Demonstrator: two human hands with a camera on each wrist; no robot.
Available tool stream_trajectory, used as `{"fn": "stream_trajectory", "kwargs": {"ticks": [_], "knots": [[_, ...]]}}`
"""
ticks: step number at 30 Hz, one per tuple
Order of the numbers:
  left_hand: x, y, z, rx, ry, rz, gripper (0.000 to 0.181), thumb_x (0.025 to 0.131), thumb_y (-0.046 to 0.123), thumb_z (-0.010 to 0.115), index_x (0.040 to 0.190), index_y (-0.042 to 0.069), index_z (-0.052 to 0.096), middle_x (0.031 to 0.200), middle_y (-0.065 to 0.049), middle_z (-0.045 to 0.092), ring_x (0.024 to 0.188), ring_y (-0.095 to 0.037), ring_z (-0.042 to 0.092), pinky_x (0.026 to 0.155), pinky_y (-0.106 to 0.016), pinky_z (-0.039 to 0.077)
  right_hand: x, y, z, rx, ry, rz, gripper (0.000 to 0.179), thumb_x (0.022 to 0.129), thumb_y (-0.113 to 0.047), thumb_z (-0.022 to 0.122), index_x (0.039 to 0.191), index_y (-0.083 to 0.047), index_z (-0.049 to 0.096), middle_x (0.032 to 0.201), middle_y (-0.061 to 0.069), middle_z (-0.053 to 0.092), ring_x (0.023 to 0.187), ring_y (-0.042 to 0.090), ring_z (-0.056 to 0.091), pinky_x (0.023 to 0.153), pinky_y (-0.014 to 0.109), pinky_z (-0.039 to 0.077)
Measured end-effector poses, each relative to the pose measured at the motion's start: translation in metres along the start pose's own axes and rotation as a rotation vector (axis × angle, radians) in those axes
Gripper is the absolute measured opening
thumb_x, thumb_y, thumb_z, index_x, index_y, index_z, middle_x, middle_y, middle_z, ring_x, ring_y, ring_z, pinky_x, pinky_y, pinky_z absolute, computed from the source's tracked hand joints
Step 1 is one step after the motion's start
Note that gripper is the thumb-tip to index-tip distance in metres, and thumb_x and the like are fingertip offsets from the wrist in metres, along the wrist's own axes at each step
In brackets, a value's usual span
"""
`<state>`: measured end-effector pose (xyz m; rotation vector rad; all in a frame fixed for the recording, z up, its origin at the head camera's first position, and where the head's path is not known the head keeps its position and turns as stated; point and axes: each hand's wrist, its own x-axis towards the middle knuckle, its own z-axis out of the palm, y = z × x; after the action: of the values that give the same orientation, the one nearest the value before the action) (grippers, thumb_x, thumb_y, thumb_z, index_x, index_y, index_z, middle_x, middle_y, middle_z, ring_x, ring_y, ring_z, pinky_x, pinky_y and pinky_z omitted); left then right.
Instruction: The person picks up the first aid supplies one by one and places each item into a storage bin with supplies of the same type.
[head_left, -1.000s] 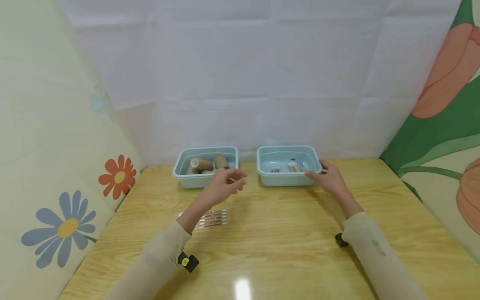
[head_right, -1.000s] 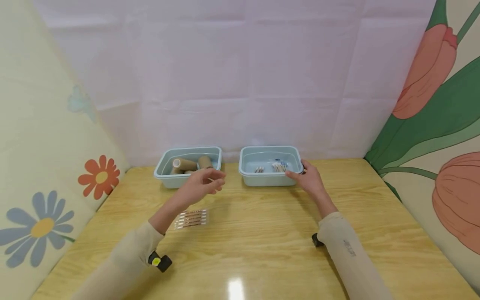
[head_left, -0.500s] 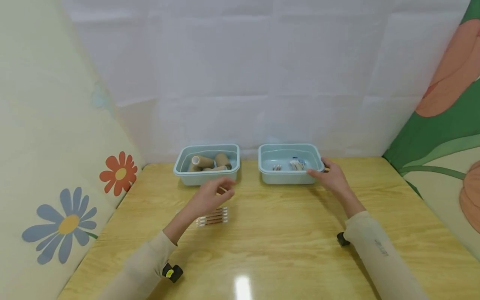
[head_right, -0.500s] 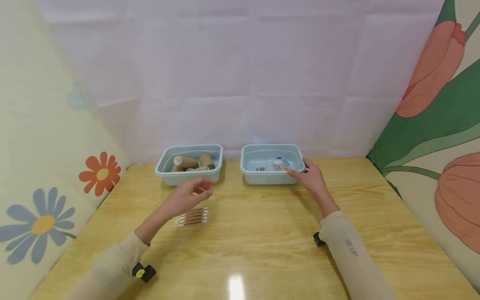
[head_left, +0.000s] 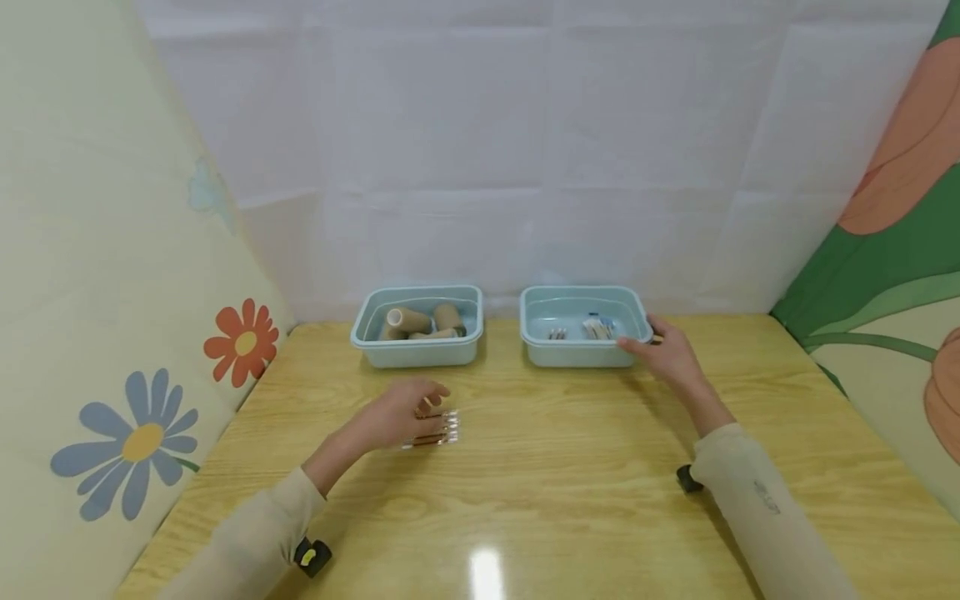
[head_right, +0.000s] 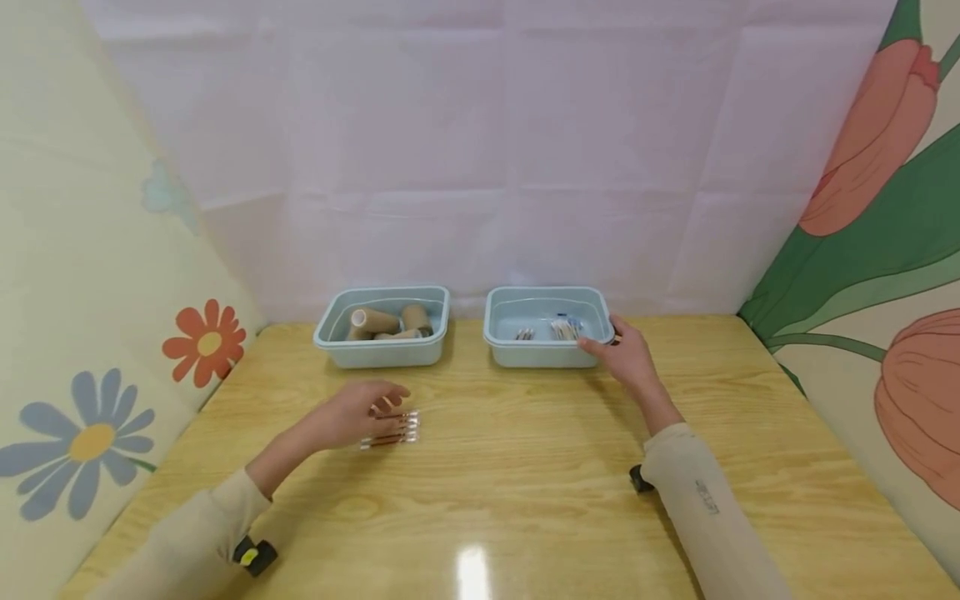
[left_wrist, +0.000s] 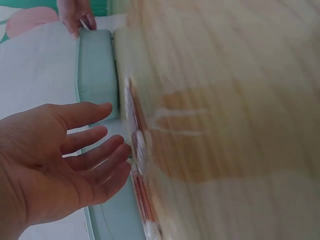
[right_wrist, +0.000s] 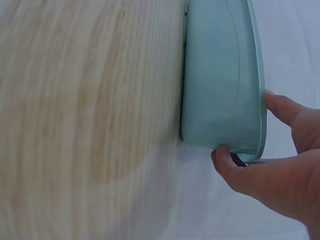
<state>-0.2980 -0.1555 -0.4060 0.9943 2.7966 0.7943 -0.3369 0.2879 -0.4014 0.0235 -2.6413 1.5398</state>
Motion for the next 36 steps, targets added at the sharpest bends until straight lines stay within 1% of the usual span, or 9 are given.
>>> {"fn": "stream_trajectory", "kwargs": {"ticks": [3,6,12,15,18,23,29,34,36], "knots": [[-0.0036,-0.0021,0.0003,0.078,-0.036,0.006,0.042,0.092,0.008,0.077,0.127,-0.009,0.063,0.115,-0.021,0.065,0.105,-0.036,0.063,0.09,-0.049,0.053,-0.0002,-0.0005,-0.0002,-0.003,0.003,0.004,0.089,0.097,-0.039,0.071,0.161,-0.002,0.021,0.159,0.026,0.031,0.139,0.045,0.038,0.106,0.056,0.041],[-0.0061,-0.0048,0.001,0.122,-0.048,0.014,0.042,0.089,0.008,0.079,0.124,-0.01,0.064,0.114,-0.02,0.065,0.104,-0.036,0.062,0.09,-0.049,0.052,-0.0006,-0.0013,0.0003,0.002,0.001,0.01,0.089,0.098,-0.038,0.071,0.161,-0.002,0.02,0.159,0.026,0.03,0.139,0.045,0.037,0.107,0.057,0.041],[-0.0061,-0.0052,0.0026,0.115,-0.059,-0.014,0.034,0.089,0.008,0.08,0.119,-0.005,0.068,0.105,-0.012,0.064,0.093,-0.026,0.06,0.081,-0.041,0.052,-0.001,0.0,0.0001,0.026,-0.003,0.005,0.088,0.099,-0.036,0.07,0.162,-0.002,0.019,0.16,0.026,0.028,0.14,0.045,0.036,0.108,0.056,0.04],[-0.0056,-0.0035,0.0021,0.116,-0.059,0.008,0.026,0.088,0.006,0.08,0.112,-0.002,0.071,0.097,-0.007,0.062,0.087,-0.022,0.058,0.075,-0.036,0.05,-0.0009,0.0009,0.0002,0.026,-0.002,-0.003,0.088,0.098,-0.037,0.07,0.162,-0.003,0.02,0.16,0.025,0.029,0.14,0.045,0.037,0.107,0.056,0.04],[-0.0048,-0.002,0.0019,0.126,-0.05,0.039,0.018,0.087,0.003,0.08,0.104,0.001,0.073,0.091,-0.005,0.061,0.082,-0.022,0.057,0.072,-0.034,0.05,-0.0008,0.0013,0.0002,0.025,-0.002,-0.01,0.088,0.098,-0.037,0.07,0.162,-0.003,0.02,0.16,0.025,0.03,0.14,0.045,0.037,0.107,0.056,0.041],[-0.0042,-0.0021,0.0037,0.158,-0.026,0.057,0.014,0.087,0.0,0.078,0.1,0.003,0.074,0.091,-0.003,0.063,0.084,-0.021,0.061,0.075,-0.036,0.053,-0.0005,0.0012,0.0003,0.032,-0.005,-0.019,0.086,0.099,-0.035,0.07,0.161,-0.002,0.021,0.159,0.025,0.03,0.14,0.044,0.037,0.107,0.056,0.041],[-0.0026,-0.0023,0.005,0.205,-0.006,0.076,0.013,0.087,-0.002,0.078,0.097,0.005,0.074,0.089,-0.001,0.063,0.082,-0.019,0.062,0.074,-0.035,0.053,-0.0002,0.0018,-0.0003,0.04,0.002,-0.017,0.083,0.1,-0.031,0.07,0.161,-0.001,0.022,0.158,0.026,0.032,0.139,0.045,0.039,0.106,0.056,0.041],[-0.0003,-0.0016,0.0051,0.213,-0.02,0.08,0.013,0.087,-0.001,0.079,0.096,0.006,0.073,0.088,0.0,0.066,0.083,-0.019,0.063,0.075,-0.037,0.054,0.0006,0.0026,0.0001,0.029,0.003,-0.018,0.083,0.099,-0.032,0.07,0.161,-0.002,0.023,0.158,0.026,0.032,0.139,0.045,0.039,0.106,0.056,0.041],[0.0,-0.001,0.0051,0.204,-0.032,0.065,0.013,0.087,0.0,0.079,0.097,0.007,0.073,0.088,0.0,0.067,0.084,-0.019,0.063,0.076,-0.038,0.054,0.0012,0.0028,0.001,0.034,0.002,-0.018,0.083,0.099,-0.031,0.07,0.161,-0.002,0.023,0.158,0.026,0.032,0.139,0.045,0.039,0.106,0.056,0.041]]}}
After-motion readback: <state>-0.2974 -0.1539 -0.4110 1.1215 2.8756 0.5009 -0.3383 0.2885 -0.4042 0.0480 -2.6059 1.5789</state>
